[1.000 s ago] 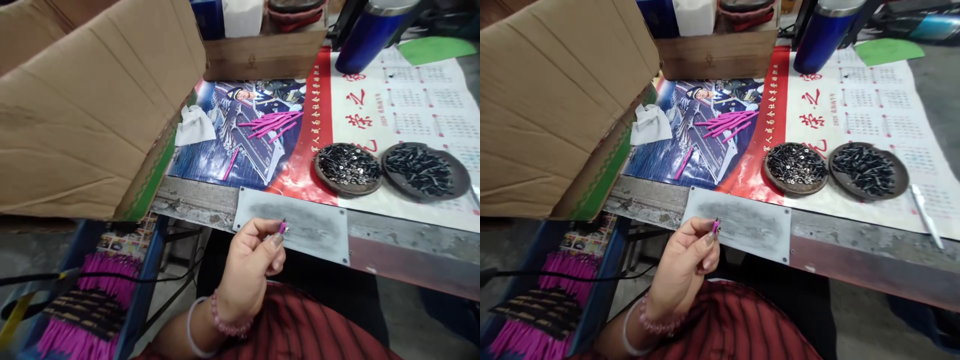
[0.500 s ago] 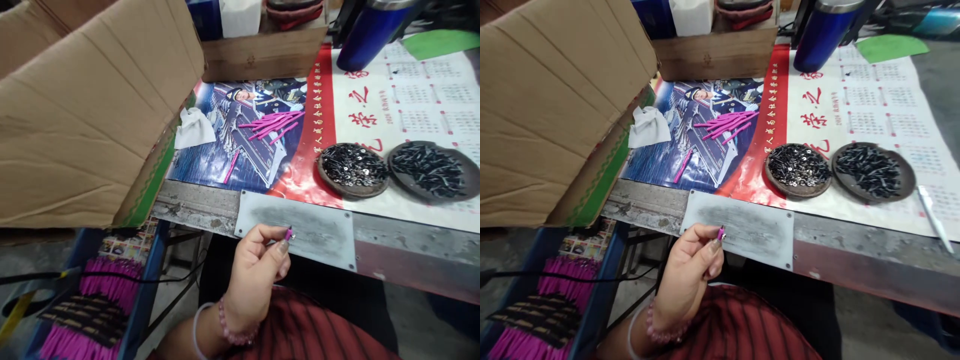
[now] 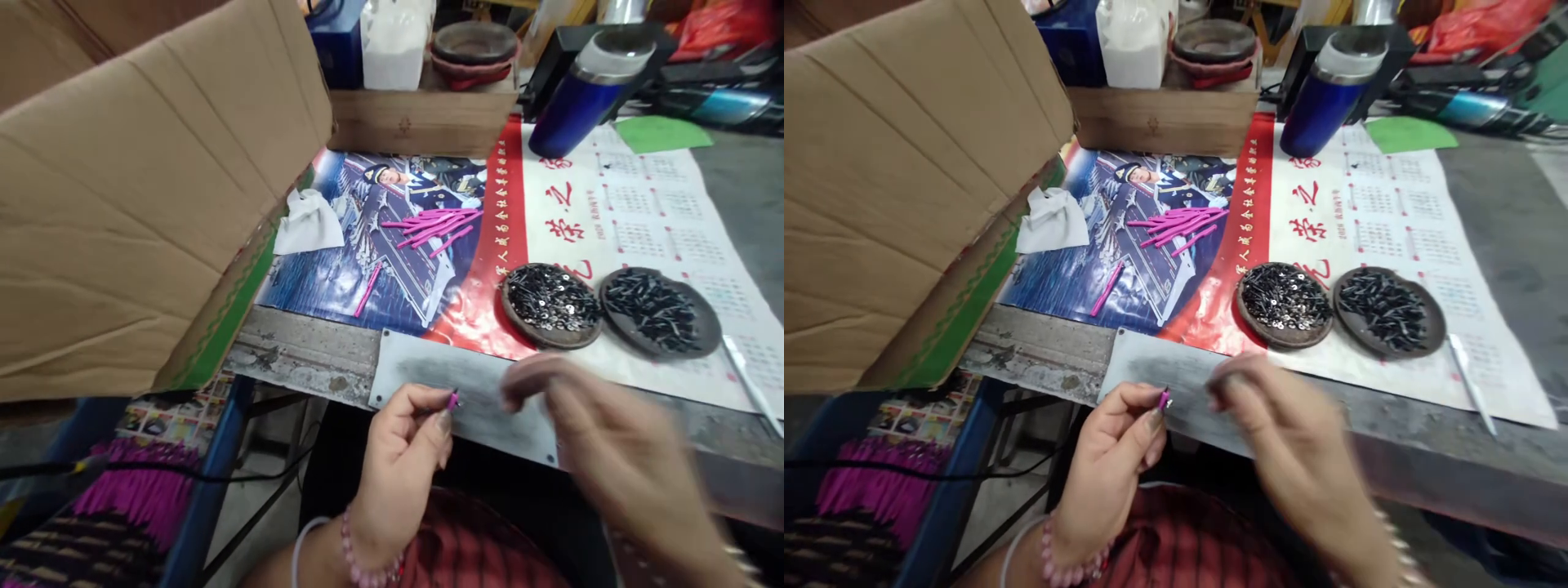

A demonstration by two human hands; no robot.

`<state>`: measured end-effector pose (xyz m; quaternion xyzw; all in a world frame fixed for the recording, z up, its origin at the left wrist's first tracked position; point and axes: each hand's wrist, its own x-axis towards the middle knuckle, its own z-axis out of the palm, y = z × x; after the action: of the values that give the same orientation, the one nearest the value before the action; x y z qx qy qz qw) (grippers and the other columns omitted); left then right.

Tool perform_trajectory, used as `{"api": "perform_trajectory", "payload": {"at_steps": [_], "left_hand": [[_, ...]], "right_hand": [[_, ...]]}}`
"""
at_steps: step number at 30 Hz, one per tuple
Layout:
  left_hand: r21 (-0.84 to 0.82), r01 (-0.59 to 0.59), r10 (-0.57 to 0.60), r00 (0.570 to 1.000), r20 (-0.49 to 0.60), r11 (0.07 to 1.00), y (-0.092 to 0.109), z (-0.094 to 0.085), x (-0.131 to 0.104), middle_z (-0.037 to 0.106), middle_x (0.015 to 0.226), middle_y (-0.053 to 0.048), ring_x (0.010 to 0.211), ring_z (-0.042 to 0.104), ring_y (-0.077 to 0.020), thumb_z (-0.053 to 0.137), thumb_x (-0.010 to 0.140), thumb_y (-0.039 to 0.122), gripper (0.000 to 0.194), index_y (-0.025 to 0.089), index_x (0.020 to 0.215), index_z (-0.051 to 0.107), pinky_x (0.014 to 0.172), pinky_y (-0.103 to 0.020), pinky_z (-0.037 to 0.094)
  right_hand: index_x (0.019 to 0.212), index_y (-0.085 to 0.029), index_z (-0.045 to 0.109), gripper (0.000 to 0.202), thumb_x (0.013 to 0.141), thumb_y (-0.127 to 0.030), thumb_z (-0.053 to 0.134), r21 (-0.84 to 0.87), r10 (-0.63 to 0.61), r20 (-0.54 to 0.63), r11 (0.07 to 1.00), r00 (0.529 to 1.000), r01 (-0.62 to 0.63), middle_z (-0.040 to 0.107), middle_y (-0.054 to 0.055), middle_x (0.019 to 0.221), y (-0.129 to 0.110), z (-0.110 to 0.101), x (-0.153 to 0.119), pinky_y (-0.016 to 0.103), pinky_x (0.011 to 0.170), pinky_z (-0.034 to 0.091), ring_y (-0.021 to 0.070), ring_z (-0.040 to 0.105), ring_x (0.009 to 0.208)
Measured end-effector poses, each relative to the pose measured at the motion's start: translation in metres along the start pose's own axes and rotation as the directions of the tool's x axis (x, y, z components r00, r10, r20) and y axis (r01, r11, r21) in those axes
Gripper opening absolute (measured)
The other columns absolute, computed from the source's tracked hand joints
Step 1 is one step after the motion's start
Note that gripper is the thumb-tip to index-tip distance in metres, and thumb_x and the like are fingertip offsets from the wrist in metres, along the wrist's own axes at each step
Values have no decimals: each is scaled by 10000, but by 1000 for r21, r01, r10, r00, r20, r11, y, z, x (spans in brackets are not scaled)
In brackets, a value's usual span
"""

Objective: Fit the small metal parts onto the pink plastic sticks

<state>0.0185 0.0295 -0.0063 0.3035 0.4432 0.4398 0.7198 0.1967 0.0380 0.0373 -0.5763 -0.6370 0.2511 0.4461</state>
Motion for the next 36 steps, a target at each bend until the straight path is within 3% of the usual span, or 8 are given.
{"api": "perform_trajectory", "payload": {"at_steps": [2, 4, 9, 15, 19, 22, 31, 36], "left_hand": [[25, -20, 20, 1000, 11, 999, -1, -1, 0, 517, 643, 53, 553, 440, -68, 671, 946, 294, 126, 189, 1010, 699, 522, -186, 353], [48, -38, 37, 999, 27, 998, -1, 1, -1, 533, 687, 45, 567, 450, -65, 660, 953, 284, 111, 195, 1007, 700, 531, -180, 370], [72, -86, 81, 995, 60, 994, -2, 9, -4, 549, 772, 38, 582, 454, -59, 643, 957, 242, 65, 220, 972, 702, 541, -167, 396], [192, -196, 193, 981, 35, 962, -3, 12, -9, 590, 876, 8, 625, 482, -73, 615, 966, 232, 112, 235, 971, 727, 568, -174, 422], [246, -255, 260, 966, 14, 935, -6, 9, -11, 627, 937, -17, 782, 595, -129, 603, 968, 217, 119, 235, 976, 720, 701, -212, 492], [259, -290, 296, 955, 14, 921, -8, 7, -11, 639, 941, -15, 849, 622, -144, 589, 974, 194, 141, 245, 991, 720, 790, -226, 511], [199, -228, 232, 973, 6, 953, -11, 6, -9, 644, 918, -24, 819, 606, -153, 614, 966, 245, 128, 218, 957, 739, 784, -245, 511], [205, -259, 260, 965, 23, 944, -10, 9, -13, 631, 869, -4, 813, 604, -138, 594, 975, 209, 148, 235, 937, 735, 805, -222, 504]], "right_hand": [[804, -209, 645, 309, 1040, -330, 486, 29, 1, 122, 1000, 993, -5, 658, 19, 713, 2, 14, -5, 226, 529, 506, 143, 632, 600], [792, -202, 606, 294, 1042, -278, 470, 60, 17, 145, 998, 989, -26, 630, 12, 714, 4, 27, -12, 222, 545, 480, 138, 612, 613], [783, -194, 560, 261, 1032, -204, 483, 62, -3, 94, 998, 996, -3, 549, -21, 684, 5, 39, -24, 213, 564, 440, 112, 546, 595], [900, -196, 594, 121, 1004, -166, 539, -21, -44, -35, 999, 998, 44, 632, 1, 774, -1, 45, -34, 220, 627, 495, 127, 620, 674], [924, -206, 604, 81, 969, -140, 589, -26, -21, -140, 1000, 990, 17, 658, 7, 799, -8, 54, -38, 216, 653, 531, 140, 660, 707], [966, -210, 616, 94, 963, -123, 580, 6, 1, -152, 1000, 988, -1, 681, 15, 848, -11, 57, -41, 207, 685, 551, 145, 684, 755], [889, -208, 613, 127, 971, -123, 566, 24, 38, -240, 999, 970, -33, 655, 3, 792, -11, 70, -46, 195, 642, 527, 125, 658, 695], [861, -200, 573, 154, 986, -119, 535, -40, -24, -233, 999, 972, 15, 607, 4, 739, -9, 71, -45, 231, 625, 496, 130, 611, 658]]}}
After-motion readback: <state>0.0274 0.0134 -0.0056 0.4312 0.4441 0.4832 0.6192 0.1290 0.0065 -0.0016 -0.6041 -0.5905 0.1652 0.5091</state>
